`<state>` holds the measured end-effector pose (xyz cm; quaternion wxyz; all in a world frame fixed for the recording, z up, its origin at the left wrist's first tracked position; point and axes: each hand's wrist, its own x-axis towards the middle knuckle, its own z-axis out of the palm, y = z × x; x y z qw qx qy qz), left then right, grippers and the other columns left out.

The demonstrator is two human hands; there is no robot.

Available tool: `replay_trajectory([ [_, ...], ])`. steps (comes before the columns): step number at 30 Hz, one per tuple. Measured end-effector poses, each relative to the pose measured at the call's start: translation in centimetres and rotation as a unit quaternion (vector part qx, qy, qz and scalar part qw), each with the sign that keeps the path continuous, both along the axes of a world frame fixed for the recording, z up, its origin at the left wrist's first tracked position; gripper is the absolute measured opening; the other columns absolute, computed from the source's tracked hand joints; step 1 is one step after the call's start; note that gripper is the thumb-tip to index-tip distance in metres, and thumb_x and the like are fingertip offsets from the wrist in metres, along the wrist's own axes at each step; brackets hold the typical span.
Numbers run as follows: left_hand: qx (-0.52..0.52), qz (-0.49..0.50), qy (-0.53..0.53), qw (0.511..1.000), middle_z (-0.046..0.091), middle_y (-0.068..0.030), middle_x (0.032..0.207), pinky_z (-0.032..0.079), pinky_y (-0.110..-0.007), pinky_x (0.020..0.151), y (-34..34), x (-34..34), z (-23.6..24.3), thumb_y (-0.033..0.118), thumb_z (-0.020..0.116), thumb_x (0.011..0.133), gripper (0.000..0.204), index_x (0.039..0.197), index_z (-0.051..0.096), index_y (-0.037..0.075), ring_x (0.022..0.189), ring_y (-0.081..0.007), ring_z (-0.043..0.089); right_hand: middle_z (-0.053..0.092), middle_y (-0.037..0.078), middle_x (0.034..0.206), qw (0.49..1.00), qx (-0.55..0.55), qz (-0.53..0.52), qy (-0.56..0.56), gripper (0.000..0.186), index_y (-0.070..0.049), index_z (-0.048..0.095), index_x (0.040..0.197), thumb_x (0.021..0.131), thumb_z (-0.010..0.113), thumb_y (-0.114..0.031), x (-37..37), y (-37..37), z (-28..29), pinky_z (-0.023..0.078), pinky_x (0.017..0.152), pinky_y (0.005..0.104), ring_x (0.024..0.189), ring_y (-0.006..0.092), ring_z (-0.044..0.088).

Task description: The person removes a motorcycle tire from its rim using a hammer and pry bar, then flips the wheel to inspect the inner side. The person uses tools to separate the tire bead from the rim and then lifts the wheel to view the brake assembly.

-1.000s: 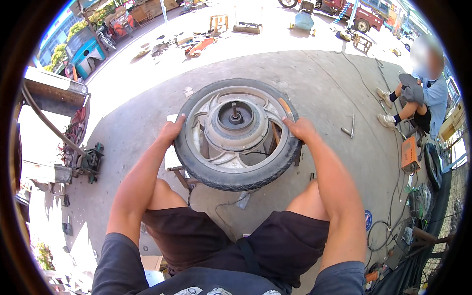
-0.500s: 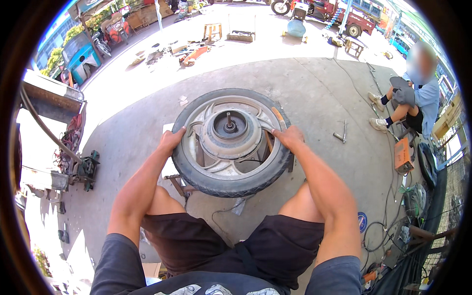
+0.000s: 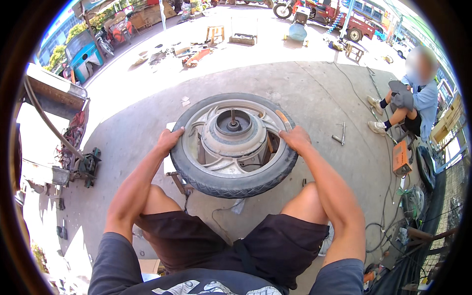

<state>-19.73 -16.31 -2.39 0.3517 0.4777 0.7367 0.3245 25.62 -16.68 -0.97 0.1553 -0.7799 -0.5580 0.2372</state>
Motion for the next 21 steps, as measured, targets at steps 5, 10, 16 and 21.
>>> replay_trajectory([
  [5,0.006,0.010,-0.044,0.999,0.071,-0.0208,0.085,0.056,-0.041,0.065,-3.7,0.7,2.9,0.035,0.072,0.088,0.056,0.100,0.066,-0.020,0.067,-0.0259,0.070,0.072,0.027,0.101,1.000,0.000,0.018,0.014,0.066,0.010,0.068,0.109,0.079,0.074,-0.048,1.0,-3.3,2.4,0.055,0.079,0.0442,0.094,0.0370,0.071],
  [10,-0.029,-0.021,-0.168,0.985,0.068,-0.0191,0.079,0.051,-0.040,0.058,-7.4,0.5,5.4,0.017,0.066,0.083,0.034,0.093,0.067,-0.016,0.064,-0.0248,0.067,0.070,0.026,0.093,0.999,0.000,0.006,0.040,0.066,0.016,0.066,0.105,0.078,0.073,-0.044,2.0,-6.9,4.2,0.053,0.066,0.0440,0.081,0.0340,0.070],
  [16,-0.043,-0.001,-0.236,0.971,0.063,-0.0135,0.075,0.044,-0.036,0.054,-10.2,-0.1,7.1,0.022,0.062,0.085,0.031,0.091,0.067,-0.008,0.056,-0.0222,0.058,0.067,0.020,0.087,0.987,-0.014,-0.002,0.161,0.066,0.019,0.064,0.103,0.078,0.070,-0.041,4.0,-8.9,5.3,0.047,0.059,0.0440,0.073,0.0273,0.064],
  [21,-0.046,0.017,-0.244,0.969,0.062,-0.0162,0.080,0.046,-0.038,0.058,-10.8,0.0,7.0,0.022,0.062,0.083,0.033,0.095,0.064,-0.009,0.062,-0.0245,0.059,0.064,0.017,0.080,0.985,-0.013,-0.011,0.169,0.064,0.020,0.065,0.097,0.080,0.067,-0.041,3.2,-10.0,7.6,0.041,0.054,0.0413,0.066,0.0235,0.059],
])
